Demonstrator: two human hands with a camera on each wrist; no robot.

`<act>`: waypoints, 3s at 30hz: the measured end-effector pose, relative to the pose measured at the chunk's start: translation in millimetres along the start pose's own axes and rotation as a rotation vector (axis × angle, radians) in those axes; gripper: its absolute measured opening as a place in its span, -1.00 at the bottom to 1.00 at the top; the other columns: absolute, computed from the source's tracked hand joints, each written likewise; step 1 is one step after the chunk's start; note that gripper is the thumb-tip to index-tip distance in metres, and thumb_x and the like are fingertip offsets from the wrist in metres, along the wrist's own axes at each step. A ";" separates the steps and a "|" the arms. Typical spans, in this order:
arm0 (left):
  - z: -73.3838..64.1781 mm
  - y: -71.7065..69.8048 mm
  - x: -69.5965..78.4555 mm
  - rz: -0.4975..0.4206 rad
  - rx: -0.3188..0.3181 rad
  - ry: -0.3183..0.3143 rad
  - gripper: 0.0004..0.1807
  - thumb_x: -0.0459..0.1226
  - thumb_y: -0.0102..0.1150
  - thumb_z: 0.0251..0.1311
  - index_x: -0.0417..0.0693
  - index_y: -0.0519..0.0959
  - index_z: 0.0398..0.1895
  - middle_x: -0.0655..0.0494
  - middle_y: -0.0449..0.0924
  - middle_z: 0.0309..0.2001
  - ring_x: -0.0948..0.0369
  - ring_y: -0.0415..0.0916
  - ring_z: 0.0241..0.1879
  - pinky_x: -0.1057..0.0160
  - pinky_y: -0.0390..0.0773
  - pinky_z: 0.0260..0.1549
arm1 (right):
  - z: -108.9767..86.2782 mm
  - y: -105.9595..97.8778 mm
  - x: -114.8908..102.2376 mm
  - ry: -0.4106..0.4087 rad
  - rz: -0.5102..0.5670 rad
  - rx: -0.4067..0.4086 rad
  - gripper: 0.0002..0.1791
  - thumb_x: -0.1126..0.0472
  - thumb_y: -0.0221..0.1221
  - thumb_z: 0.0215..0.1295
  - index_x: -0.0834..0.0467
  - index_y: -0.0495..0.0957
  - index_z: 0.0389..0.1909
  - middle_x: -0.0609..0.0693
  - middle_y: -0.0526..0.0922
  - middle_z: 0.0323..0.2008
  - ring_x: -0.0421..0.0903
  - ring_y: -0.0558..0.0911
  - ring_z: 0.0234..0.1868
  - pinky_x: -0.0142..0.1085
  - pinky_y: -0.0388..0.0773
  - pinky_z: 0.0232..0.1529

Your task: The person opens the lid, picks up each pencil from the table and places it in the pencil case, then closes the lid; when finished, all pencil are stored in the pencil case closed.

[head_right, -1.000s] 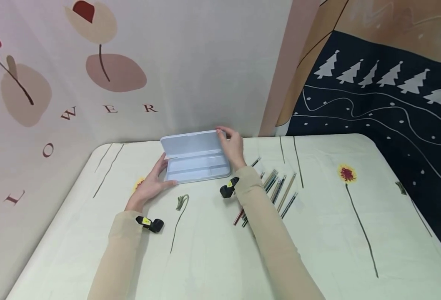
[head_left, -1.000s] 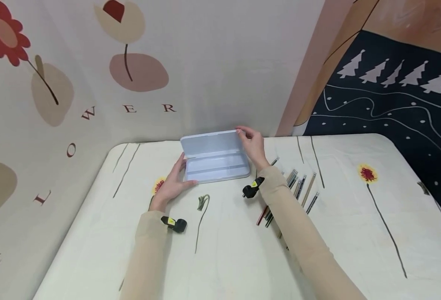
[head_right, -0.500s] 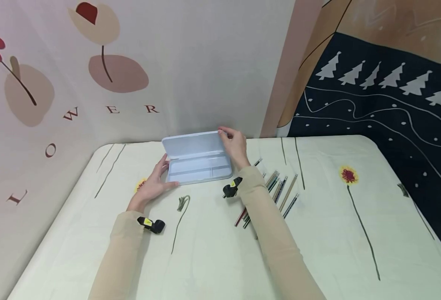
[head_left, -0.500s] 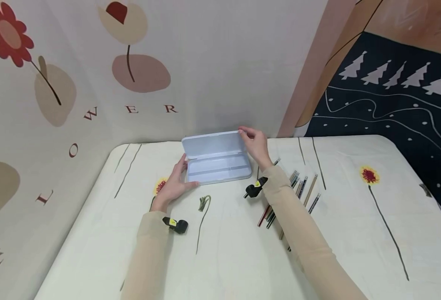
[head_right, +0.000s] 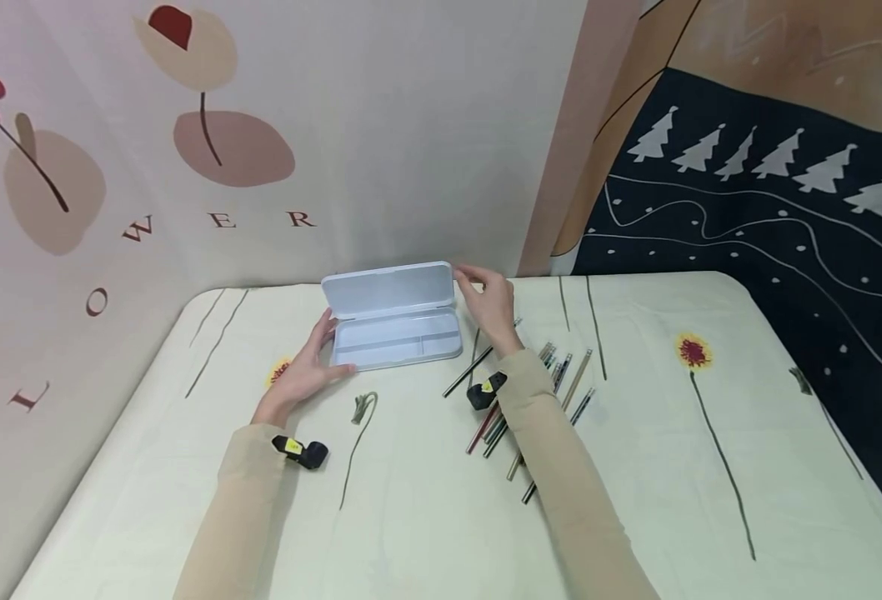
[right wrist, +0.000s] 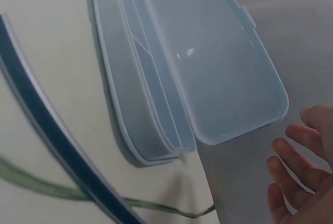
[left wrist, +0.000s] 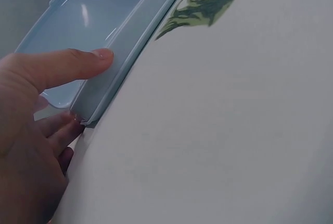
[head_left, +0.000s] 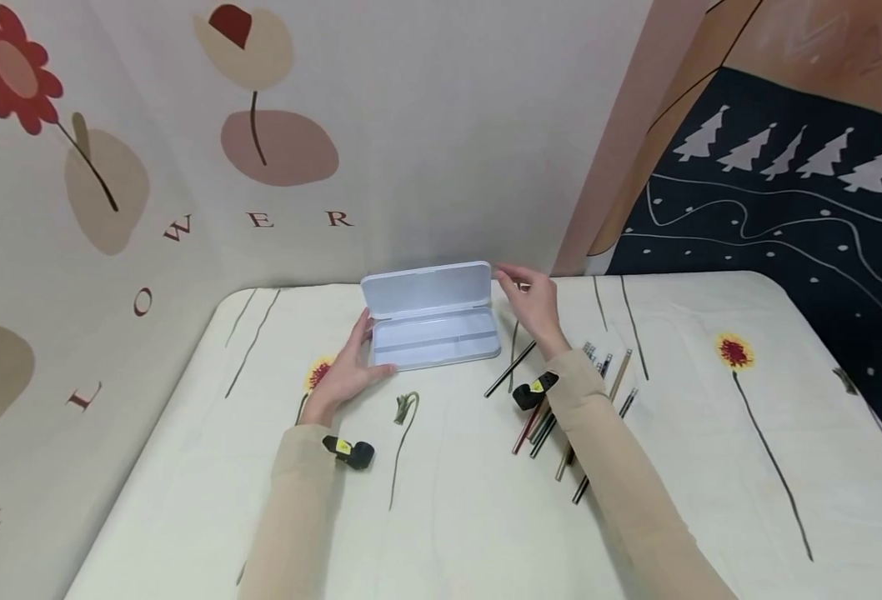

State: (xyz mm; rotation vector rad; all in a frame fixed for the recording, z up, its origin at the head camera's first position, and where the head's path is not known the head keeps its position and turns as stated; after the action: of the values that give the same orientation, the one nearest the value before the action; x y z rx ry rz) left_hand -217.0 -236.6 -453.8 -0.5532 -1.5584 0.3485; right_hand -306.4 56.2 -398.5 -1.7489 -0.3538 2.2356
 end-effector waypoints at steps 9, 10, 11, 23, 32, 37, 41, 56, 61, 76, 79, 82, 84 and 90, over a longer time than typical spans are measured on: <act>-0.3 1.5 -1.9 -0.006 -0.013 -0.006 0.18 -0.34 0.33 0.11 0.04 -0.37 0.55 -0.13 -0.08 0.50 -0.04 -0.20 0.47 -0.15 -0.25 0.37 | -14.1 -18.3 -0.7 -0.047 -0.030 -0.013 -0.67 0.14 0.15 0.39 0.26 0.63 0.03 0.13 0.65 0.00 0.05 0.56 0.03 -0.08 0.47 0.08; -0.2 1.6 -1.7 -0.011 -0.015 -0.007 0.18 -0.34 0.33 0.11 0.05 -0.37 0.55 -0.13 -0.09 0.50 -0.04 -0.21 0.47 -0.15 -0.25 0.37 | -15.9 -20.4 -1.1 -0.054 -0.039 -0.019 -0.67 0.14 0.14 0.39 0.26 0.63 0.03 0.14 0.65 0.01 0.05 0.55 0.04 -0.07 0.46 0.08; -0.3 1.7 -1.5 -0.015 -0.017 -0.010 0.18 -0.34 0.33 0.12 0.05 -0.37 0.55 -0.13 -0.09 0.51 -0.04 -0.22 0.47 -0.15 -0.25 0.37 | -17.6 -22.5 -1.4 -0.060 -0.050 -0.026 -0.67 0.14 0.14 0.40 0.25 0.63 0.03 0.14 0.65 0.01 0.05 0.55 0.05 -0.07 0.44 0.09; -1.2 1.0 0.0 -0.056 -0.033 -0.031 0.18 -0.32 0.34 0.12 0.06 -0.38 0.55 -0.11 -0.13 0.51 0.00 -0.23 0.48 -0.13 -0.23 0.38 | -32.9 -48.9 6.4 -0.080 -0.113 -0.110 -0.68 0.16 0.16 0.38 0.25 0.63 0.04 0.17 0.63 0.03 0.07 0.51 0.09 -0.03 0.39 0.13; -2.6 1.2 -2.3 -0.061 -0.024 -0.031 0.18 -0.34 0.34 0.10 0.06 -0.36 0.55 -0.09 -0.09 0.51 0.02 -0.21 0.48 -0.13 -0.26 0.38 | -42.7 -53.4 16.5 0.000 -0.121 -0.318 -0.74 0.25 0.16 0.37 0.25 0.65 -0.01 0.18 0.60 0.07 0.09 0.47 0.16 0.01 0.31 0.23; -4.9 3.4 -0.6 -0.053 -0.032 -0.046 0.19 -0.32 0.36 0.09 0.11 -0.35 0.56 -0.08 -0.07 0.51 0.00 -0.20 0.47 -0.17 -0.26 0.37 | -48.7 -48.2 23.1 0.049 -0.083 -0.451 -0.75 0.30 0.17 0.34 0.29 0.65 -0.02 0.22 0.58 0.08 0.14 0.43 0.21 0.07 0.18 0.32; -6.5 4.3 1.2 -0.046 -0.038 -0.057 0.20 -0.31 0.37 0.09 0.16 -0.35 0.55 -0.06 -0.08 0.51 0.00 -0.21 0.48 -0.21 -0.27 0.36 | -51.3 -43.0 29.3 0.057 -0.055 -0.520 -0.75 0.32 0.19 0.31 0.30 0.65 -0.04 0.22 0.60 0.04 0.15 0.41 0.23 0.12 0.11 0.33; -6.5 4.1 -1.3 -0.049 -0.043 -0.056 0.21 -0.29 0.38 0.09 0.20 -0.36 0.55 -0.04 -0.08 0.51 0.02 -0.19 0.48 -0.20 -0.26 0.36 | -50.0 -27.7 44.6 0.026 -0.139 -0.658 -0.76 0.47 0.12 0.24 0.33 0.66 -0.11 0.20 0.64 -0.04 0.14 0.51 0.08 -0.12 0.43 0.01; -7.0 3.1 0.6 -0.050 -0.040 -0.037 0.21 -0.30 0.38 0.09 0.18 -0.35 0.56 -0.07 -0.08 0.51 0.00 -0.19 0.47 -0.21 -0.27 0.36 | -51.3 -26.5 42.8 0.031 -0.185 -0.655 -0.81 0.45 0.16 0.21 0.28 0.68 -0.21 0.16 0.65 -0.11 0.13 0.52 0.02 0.05 0.32 0.10; -5.5 5.1 -2.7 -0.054 -0.038 -0.041 0.19 -0.30 0.37 0.10 0.19 -0.33 0.56 -0.06 -0.06 0.51 0.02 -0.16 0.47 -0.19 -0.23 0.36 | -53.3 -27.0 39.8 -0.025 -0.306 -0.663 -0.87 0.34 0.22 0.21 0.10 0.73 -0.32 0.01 0.71 -0.20 0.09 0.56 -0.05 0.29 -0.19 0.18; -5.3 5.4 -2.5 -0.053 -0.039 -0.033 0.19 -0.30 0.37 0.10 0.19 -0.34 0.56 -0.06 -0.05 0.50 0.02 -0.16 0.47 -0.19 -0.24 0.36 | -55.4 -28.3 38.0 -0.019 -0.290 -0.657 -0.87 0.32 0.23 0.22 0.11 0.73 -0.30 0.00 0.71 -0.19 0.07 0.55 -0.06 0.29 -0.16 0.16; -5.3 5.4 -2.8 -0.057 -0.038 -0.037 0.19 -0.31 0.37 0.10 0.20 -0.34 0.55 -0.08 -0.07 0.51 -0.01 -0.17 0.47 -0.22 -0.25 0.35 | -55.8 -29.3 36.4 -0.014 -0.274 -0.638 -0.88 0.30 0.23 0.22 0.10 0.73 -0.29 -0.02 0.71 -0.19 0.04 0.55 -0.09 0.29 -0.15 0.16; -5.6 5.2 -3.0 -0.058 -0.035 -0.044 0.19 -0.31 0.36 0.10 0.21 -0.34 0.55 -0.07 -0.08 0.51 0.00 -0.18 0.47 -0.23 -0.26 0.35 | -55.4 -29.9 35.6 -0.013 -0.268 -0.622 -0.87 0.30 0.24 0.22 0.08 0.73 -0.27 -0.04 0.71 -0.19 0.01 0.57 -0.13 0.28 -0.15 0.17; -8.4 4.5 -2.7 -0.053 -0.028 -0.047 0.19 -0.30 0.37 0.09 0.20 -0.33 0.56 -0.05 -0.07 0.51 0.03 -0.17 0.47 -0.19 -0.25 0.36 | -55.9 -29.1 26.2 -0.033 -0.239 -0.592 -0.85 0.29 0.25 0.23 0.10 0.73 -0.22 -0.04 0.72 -0.18 -0.04 0.55 -0.18 0.21 0.00 0.16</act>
State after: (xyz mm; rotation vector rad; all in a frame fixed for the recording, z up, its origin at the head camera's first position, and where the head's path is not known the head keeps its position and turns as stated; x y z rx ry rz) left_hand -208.1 -235.2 -457.9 -0.5277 -1.6227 0.3017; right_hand -256.1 94.0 -425.0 -1.7972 -1.2668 2.1136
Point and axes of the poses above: each hand's wrist, its own z-axis towards the middle knuckle, its own y-axis out of the palm, x = y × z, the point moved 6 cm from there along z, towards the middle knuckle
